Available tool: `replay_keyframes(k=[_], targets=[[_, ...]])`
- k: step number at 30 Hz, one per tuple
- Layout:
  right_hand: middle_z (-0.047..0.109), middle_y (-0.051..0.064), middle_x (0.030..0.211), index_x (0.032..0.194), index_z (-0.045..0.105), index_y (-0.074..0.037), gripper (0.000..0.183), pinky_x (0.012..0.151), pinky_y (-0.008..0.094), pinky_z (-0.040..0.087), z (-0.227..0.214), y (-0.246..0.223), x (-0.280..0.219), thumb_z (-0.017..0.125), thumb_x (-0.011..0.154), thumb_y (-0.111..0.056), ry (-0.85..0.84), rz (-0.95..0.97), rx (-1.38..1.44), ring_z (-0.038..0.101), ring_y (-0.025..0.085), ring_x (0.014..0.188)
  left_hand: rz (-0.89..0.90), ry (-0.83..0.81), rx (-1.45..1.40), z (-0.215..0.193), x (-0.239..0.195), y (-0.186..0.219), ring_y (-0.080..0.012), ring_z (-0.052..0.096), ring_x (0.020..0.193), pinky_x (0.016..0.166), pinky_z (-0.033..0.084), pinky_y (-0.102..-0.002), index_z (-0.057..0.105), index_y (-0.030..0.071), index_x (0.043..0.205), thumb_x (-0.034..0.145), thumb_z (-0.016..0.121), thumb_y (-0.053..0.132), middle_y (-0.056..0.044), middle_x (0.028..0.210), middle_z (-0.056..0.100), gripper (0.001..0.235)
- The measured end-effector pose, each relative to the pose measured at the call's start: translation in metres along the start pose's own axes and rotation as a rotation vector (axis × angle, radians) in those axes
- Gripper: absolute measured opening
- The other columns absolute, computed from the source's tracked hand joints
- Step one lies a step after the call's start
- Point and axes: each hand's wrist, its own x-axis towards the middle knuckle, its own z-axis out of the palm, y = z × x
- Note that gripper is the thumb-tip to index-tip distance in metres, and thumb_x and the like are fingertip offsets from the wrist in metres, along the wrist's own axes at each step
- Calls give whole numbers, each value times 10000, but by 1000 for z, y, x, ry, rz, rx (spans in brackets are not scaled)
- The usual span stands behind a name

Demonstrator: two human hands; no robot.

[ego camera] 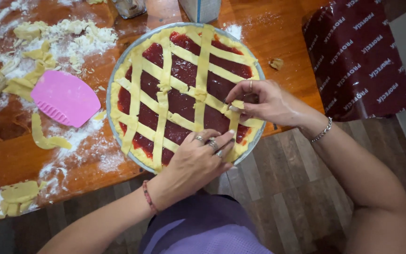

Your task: The person rolls out a piece of dough on a floured wooden table using a rolling pin. They then cut the dough into strips with a pink plastic cutter and arrange the strips in a lattice pattern over a pie filled with red jam.

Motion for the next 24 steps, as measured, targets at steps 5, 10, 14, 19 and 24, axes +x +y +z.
replay_keyframes(k=[5,10,14,19,24], targets=[[748,161,907,1117,721,9,346,610,339,656,-1,3,1,591,805,88,48,-24,-196,749,215,659,47,45,50,6,10,-9,-347,584,1212,921,442,-440,690,54,1237,1026,456,506,-152,1244,697,551],[741,120,934,1082,745,-81,286,679,411,592,-2,21,3,718,803,-20,115,-231,-539,735,286,792,49,-28,52,7,19,-16,-346,590,1194,934,437,-465,662,36,1272,1025,447,500,-163,1201,697,567],[707,84,1019,1069,734,-136,241,824,463,570,-8,38,1,754,829,-131,120,-488,-780,702,335,949,63,56,20,12,21,-21,-328,611,1115,897,455,-438,677,40,1217,1026,488,461,-135,1150,689,500],[712,128,983,1088,730,-95,271,818,495,564,-11,41,-1,742,817,-102,76,-465,-709,700,367,932,63,99,14,9,27,-26,-304,630,1045,857,455,-427,697,62,1172,1022,521,453,-106,1078,693,455],[708,136,927,1019,728,-61,233,811,489,554,-9,38,3,763,789,-53,187,-351,-667,705,368,906,64,71,10,13,28,-29,-289,640,998,849,455,-420,715,69,1154,976,605,419,-99,1054,705,408]])
